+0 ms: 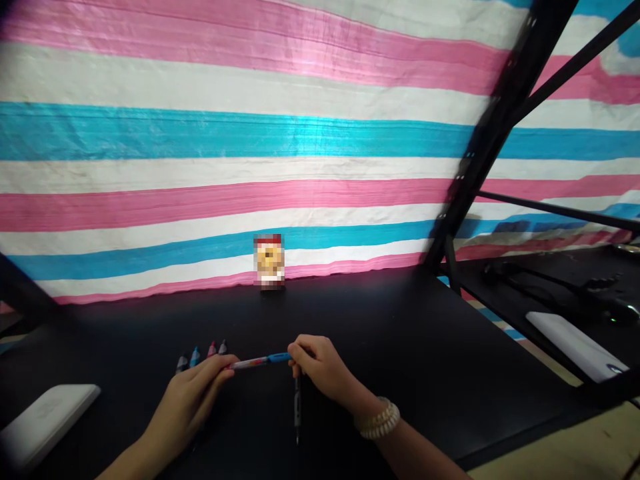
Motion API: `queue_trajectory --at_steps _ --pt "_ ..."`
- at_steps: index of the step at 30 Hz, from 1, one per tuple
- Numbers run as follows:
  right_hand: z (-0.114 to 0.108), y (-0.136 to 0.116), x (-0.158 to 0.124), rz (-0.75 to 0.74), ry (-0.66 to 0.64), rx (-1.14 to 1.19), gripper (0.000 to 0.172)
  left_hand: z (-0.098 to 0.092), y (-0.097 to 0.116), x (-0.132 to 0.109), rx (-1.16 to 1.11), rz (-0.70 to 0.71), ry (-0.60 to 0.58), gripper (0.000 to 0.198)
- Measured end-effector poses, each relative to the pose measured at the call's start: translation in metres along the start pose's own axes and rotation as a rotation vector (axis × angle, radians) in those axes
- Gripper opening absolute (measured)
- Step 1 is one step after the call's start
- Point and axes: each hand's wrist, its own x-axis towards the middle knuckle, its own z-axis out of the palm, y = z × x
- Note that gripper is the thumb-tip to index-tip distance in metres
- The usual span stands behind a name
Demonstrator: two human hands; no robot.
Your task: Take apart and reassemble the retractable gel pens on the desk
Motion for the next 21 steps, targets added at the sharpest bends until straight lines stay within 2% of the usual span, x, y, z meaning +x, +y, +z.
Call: queue_trajectory --at_steps 3,8,11,15,21 --pt "-0.0011 -0.0015 0.0007 0.025 0.001 0.035 0.029 0.0001 0.0008 0.0006 -0.016 -0.003 0.001 0.015" --pt "-0.0027 -0.0002 0.0017 0.101 -0.037 0.103 0.043 -0.0008 0.0013 0.0008 -0.02 -0.035 -0.009 0.015" --pt "-0.0034 0.0002 0.0021 0.136 -0.047 0.146 0.035 -0.0016 0.001 -0.0004 -0.022 -0.045 -0.011 0.015" --pt "-0.0038 -0.0011 0.0021 0.185 -0.052 0.188 0.044 -0.0009 0.0002 -0.0018 -0.034 -0.062 -0.034 0.016" --pt "-0.0034 0.0018 0.0035 0.213 -0.053 0.282 0.044 0.0015 -0.0012 -0.0014 -0.085 -0.117 -0.017 0.018"
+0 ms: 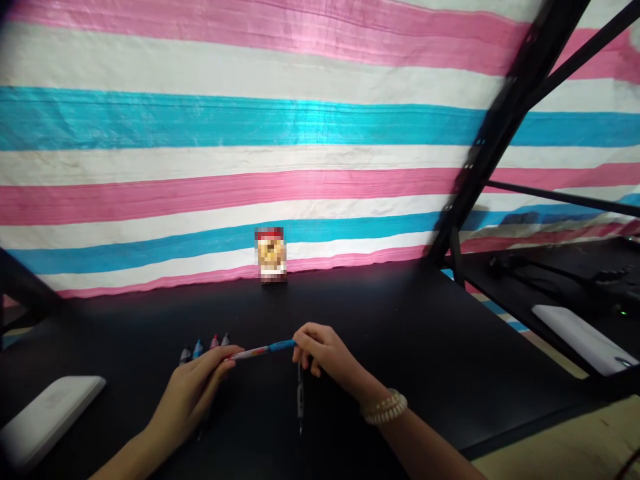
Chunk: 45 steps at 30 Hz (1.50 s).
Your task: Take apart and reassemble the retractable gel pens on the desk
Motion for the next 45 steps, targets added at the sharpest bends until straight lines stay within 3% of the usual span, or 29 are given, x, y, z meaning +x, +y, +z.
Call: queue_trajectory --at_steps 3,13,19,45 --pt "0.0 0.004 0.001 0.015 -0.011 0.04 0.045 0.0 0.0 -0.001 -0.012 0.002 0.013 0.02" --pt "0.002 0.0 -0.005 -0.039 0.056 0.191 0.023 -0.008 0.013 0.005 -0.052 -0.132 -0.055 0.017" --pt "-0.002 0.004 -0.002 -0.079 0.134 0.286 0.014 -0.009 0.011 0.007 -0.079 -0.144 -0.014 0.017" --pt "-0.017 0.0 0.001 -0.135 0.295 0.47 0.015 -0.015 0.011 0.009 -0.165 -0.226 0.021 0.016"
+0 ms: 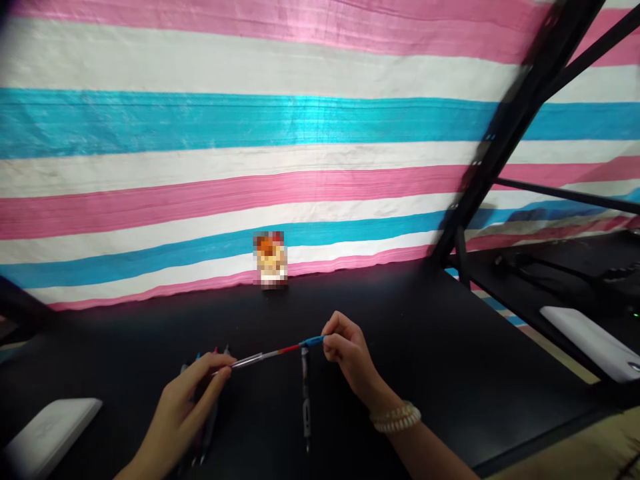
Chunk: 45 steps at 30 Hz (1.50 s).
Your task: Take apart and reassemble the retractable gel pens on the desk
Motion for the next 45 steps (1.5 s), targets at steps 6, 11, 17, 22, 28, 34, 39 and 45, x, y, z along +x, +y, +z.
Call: queue_trajectory --at_steps 6,11,17,22,28,34,39,45 --pt "-0.005 0.003 0.002 -0.02 0.023 0.014 0.014 0.0 0.0 -0.002 -0.017 0.012 0.021 0.014" --pt "-0.006 0.003 0.001 -0.025 0.028 0.029 0.013 0.0 0.004 0.001 -0.021 0.003 0.035 0.015" --pt "-0.006 0.004 0.0 -0.019 0.022 0.044 0.014 -0.001 0.007 0.0 -0.013 -0.006 0.041 0.015" --pt "-0.006 0.004 0.001 -0.042 0.019 0.015 0.014 -0.002 0.005 -0.001 -0.008 -0.033 0.026 0.016" --pt "-0.005 0.003 0.0 -0.095 -0.021 -0.109 0.014 -0.002 0.004 -0.001 -0.004 -0.025 0.03 0.015" --pt "0.007 0.008 -0.015 -0.159 -0.178 -0.405 0.009 0.007 0.004 -0.008 -0.046 0.026 -0.04 0.013" --pt "0.013 0.015 -0.019 -0.317 -0.247 -0.694 0.006 0.01 0.0 -0.008 -0.023 -0.009 -0.045 0.011" --pt "0.009 0.016 -0.015 -0.45 -0.285 -0.905 0.023 0.007 0.002 -0.004 -0.021 0.019 -0.105 0.01"
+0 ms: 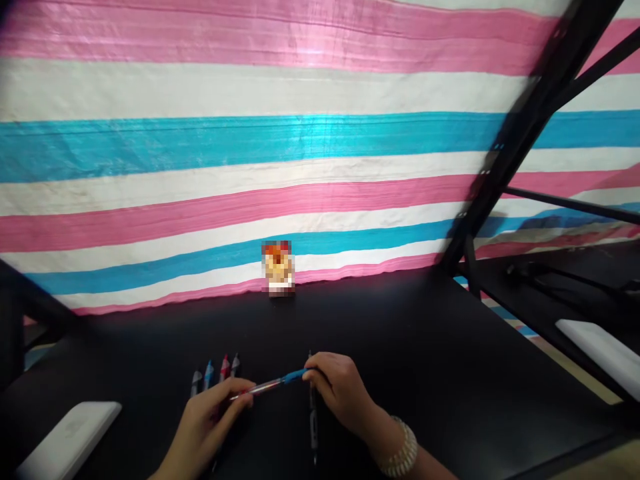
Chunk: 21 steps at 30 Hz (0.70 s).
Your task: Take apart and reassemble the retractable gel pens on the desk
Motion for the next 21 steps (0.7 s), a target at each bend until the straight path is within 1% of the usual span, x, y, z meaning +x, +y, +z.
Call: queue_trajectory --at_steps 3,6,8,9,10,13,15,16,19,20,21 --pt "0.001 0.0 -0.001 -0.014 -0.027 -0.065 0.032 0.0 -0.002 0.0 0.019 0.057 0.066 0.008" --pt "0.001 -0.002 -0.002 -0.013 -0.063 -0.09 0.046 0.0 -0.005 0.0 0.036 0.173 0.15 0.013" --pt "0.0 -0.004 -0.002 -0.007 -0.085 -0.088 0.051 -0.002 -0.005 0.0 0.037 0.231 0.173 0.016" --pt "-0.001 -0.006 -0.002 -0.004 -0.092 -0.085 0.05 -0.002 -0.005 0.001 0.037 0.235 0.175 0.016" --pt "-0.002 -0.008 -0.001 -0.003 -0.095 -0.081 0.046 -0.003 -0.003 0.001 0.037 0.226 0.178 0.015" --pt "-0.005 -0.011 0.0 -0.009 -0.077 -0.078 0.025 -0.004 0.001 0.003 0.033 0.155 0.189 0.011" --pt "-0.005 -0.011 0.001 -0.021 -0.055 -0.085 0.02 -0.004 0.003 0.004 0.019 0.105 0.181 0.009" --pt "-0.005 -0.011 0.001 -0.029 -0.045 -0.091 0.019 -0.003 0.003 0.004 0.01 0.088 0.171 0.008" --pt "-0.005 -0.009 0.0 -0.059 -0.043 -0.11 0.031 -0.001 0.002 0.002 -0.016 0.065 0.138 0.01" --pt "-0.005 -0.008 0.0 -0.068 -0.048 -0.115 0.033 -0.001 0.001 0.001 -0.021 0.062 0.129 0.01" --pt "-0.005 -0.008 0.0 -0.072 -0.051 -0.12 0.031 -0.001 0.0 0.0 -0.023 0.053 0.122 0.01"
